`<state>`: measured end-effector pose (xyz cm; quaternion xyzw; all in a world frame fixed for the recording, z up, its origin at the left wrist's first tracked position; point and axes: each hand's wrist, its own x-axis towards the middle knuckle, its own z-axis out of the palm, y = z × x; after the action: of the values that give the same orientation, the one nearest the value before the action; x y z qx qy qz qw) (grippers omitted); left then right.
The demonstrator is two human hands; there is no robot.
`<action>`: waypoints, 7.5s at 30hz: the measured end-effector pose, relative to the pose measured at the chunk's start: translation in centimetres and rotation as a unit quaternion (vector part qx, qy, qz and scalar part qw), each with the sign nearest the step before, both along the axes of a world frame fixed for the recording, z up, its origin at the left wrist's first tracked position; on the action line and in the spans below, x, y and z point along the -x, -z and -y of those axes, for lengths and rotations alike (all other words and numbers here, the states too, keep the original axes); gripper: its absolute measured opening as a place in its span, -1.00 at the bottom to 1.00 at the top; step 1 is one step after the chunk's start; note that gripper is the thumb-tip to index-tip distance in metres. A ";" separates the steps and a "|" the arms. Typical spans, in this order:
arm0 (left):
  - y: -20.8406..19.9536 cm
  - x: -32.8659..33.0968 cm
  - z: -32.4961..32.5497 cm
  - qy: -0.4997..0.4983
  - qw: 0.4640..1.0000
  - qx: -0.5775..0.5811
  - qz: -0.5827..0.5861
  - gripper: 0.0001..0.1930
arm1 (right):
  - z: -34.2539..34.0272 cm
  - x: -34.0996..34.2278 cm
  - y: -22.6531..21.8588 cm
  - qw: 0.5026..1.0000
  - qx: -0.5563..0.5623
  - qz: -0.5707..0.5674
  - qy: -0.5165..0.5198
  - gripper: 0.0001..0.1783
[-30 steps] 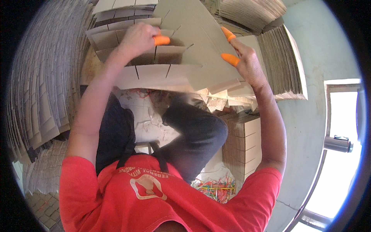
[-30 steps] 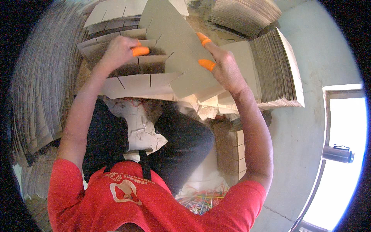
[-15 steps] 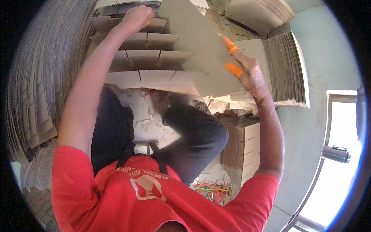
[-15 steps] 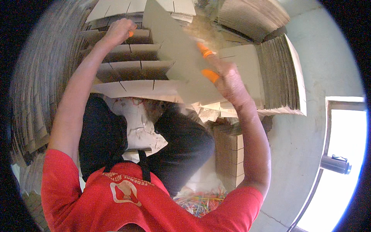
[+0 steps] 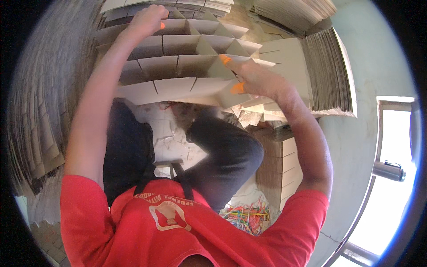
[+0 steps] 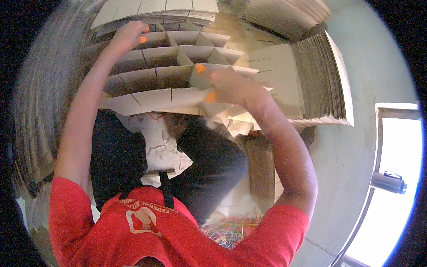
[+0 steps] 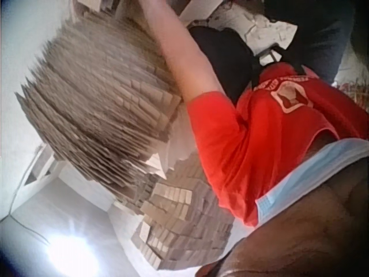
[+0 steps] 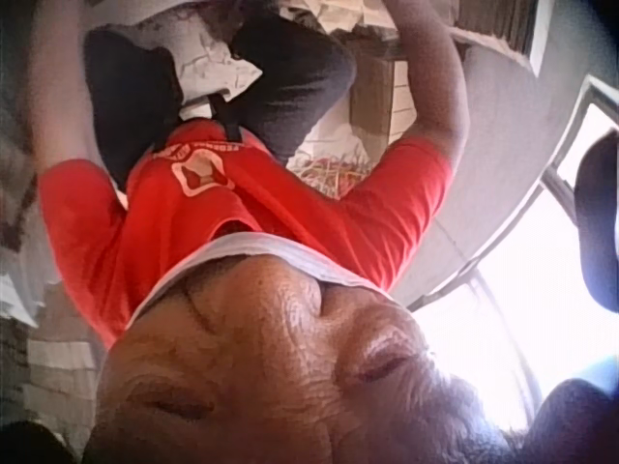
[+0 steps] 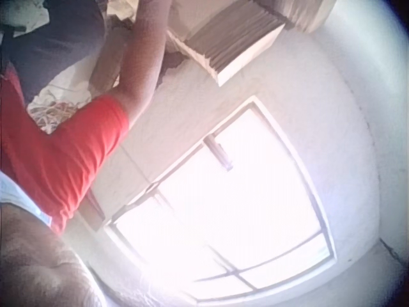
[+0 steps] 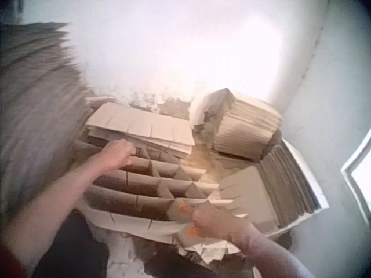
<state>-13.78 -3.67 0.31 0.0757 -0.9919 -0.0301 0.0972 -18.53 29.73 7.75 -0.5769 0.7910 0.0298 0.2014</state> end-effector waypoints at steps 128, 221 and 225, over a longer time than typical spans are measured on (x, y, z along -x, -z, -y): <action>1.2 -17.8 -9.4 0.025 0.958 -0.146 -0.245 -0.56 | -22.6 9.5 10.9 0.780 0.033 -0.415 0.466 -0.31; 2.0 -10.0 -2.9 0.095 0.984 -0.087 -0.126 -0.03 | 3.1 -1.9 8.6 0.951 0.298 -0.056 0.064 -0.32; 1.4 -6.9 -2.7 -0.027 0.843 -0.537 0.015 -0.45 | 3.3 -4.1 9.6 0.962 0.206 -0.142 0.108 -0.57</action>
<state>-6.90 -1.01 -1.06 0.1436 -0.8194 -0.5542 0.0276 -14.47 26.45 -1.85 -0.5067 0.8582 -0.0741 -0.0347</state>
